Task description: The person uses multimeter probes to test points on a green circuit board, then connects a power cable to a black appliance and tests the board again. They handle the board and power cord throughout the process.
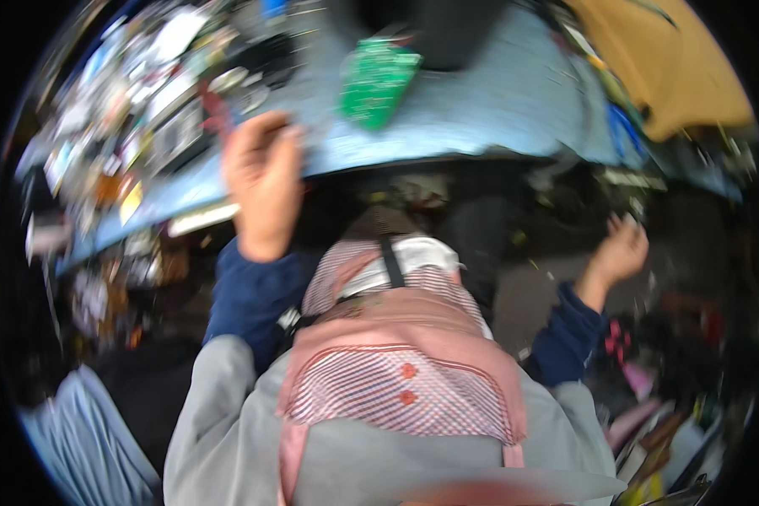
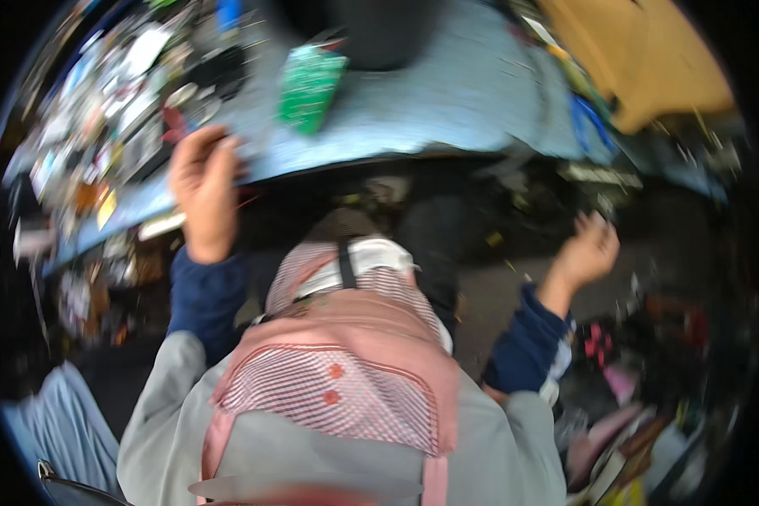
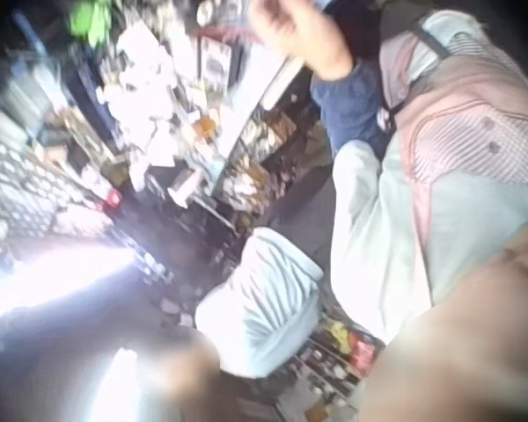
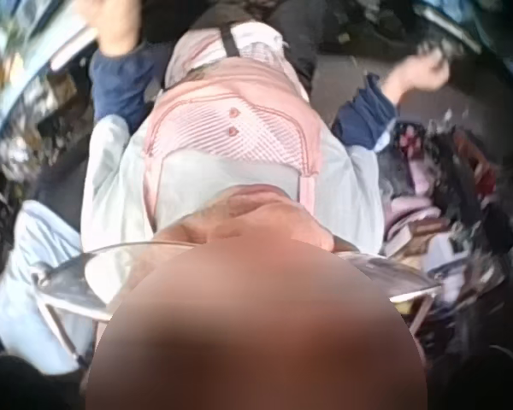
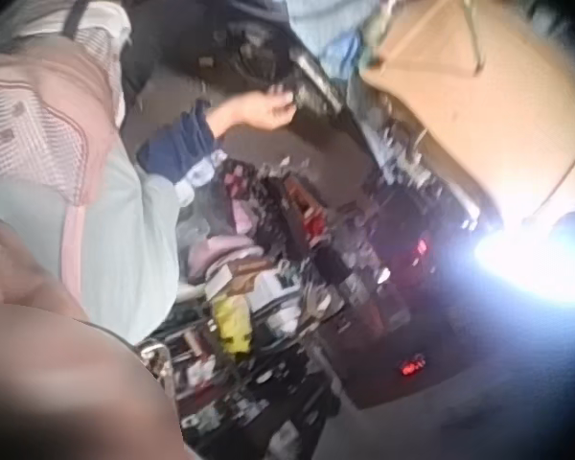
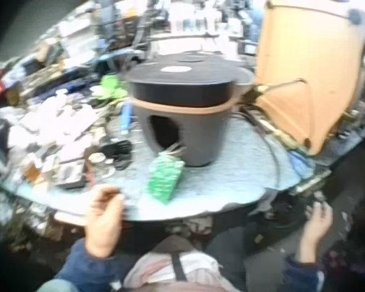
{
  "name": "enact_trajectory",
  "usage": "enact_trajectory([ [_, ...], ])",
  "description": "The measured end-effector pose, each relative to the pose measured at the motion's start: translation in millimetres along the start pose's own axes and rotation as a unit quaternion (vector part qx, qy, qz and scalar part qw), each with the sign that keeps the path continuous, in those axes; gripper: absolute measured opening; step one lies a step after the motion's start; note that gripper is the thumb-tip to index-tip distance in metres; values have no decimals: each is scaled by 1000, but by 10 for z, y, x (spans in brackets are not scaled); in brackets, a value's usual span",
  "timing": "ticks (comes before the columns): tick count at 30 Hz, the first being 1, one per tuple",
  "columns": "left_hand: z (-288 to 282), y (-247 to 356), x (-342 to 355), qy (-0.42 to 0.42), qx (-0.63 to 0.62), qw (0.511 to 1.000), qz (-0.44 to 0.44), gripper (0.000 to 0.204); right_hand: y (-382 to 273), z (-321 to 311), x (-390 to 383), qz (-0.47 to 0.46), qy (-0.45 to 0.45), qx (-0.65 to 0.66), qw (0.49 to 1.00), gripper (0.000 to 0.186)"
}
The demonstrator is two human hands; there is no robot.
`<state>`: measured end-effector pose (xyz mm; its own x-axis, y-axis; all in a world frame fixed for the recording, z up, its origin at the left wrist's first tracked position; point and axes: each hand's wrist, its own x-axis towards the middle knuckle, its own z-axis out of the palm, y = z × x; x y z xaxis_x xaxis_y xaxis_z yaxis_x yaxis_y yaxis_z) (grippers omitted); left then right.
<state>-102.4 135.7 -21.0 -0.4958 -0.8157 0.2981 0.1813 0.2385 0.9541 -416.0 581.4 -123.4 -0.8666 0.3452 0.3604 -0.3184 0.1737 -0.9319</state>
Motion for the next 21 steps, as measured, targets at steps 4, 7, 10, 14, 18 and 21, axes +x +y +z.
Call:
enact_trajectory([
  [4,-166,-159,138,-3,72,997,12,24,30,130,56,30,15,37,999,28],
  [7,-135,-140,232,-27,91,995,-7,29,-87,82,66,63,1,74,995,23],
  [10,-146,-204,361,-49,127,990,-40,30,0,153,21,84,7,83,993,22],
  [14,-180,-212,400,-70,150,984,-72,31,182,131,87,116,-5,95,989,27],
  [18,-131,-198,256,-53,172,982,-63,32,-12,129,12,54,43,1,998,30],
  [21,129,-89,119,33,140,988,57,57,-118,-27,-116,-75,113,-73,988,27],
])
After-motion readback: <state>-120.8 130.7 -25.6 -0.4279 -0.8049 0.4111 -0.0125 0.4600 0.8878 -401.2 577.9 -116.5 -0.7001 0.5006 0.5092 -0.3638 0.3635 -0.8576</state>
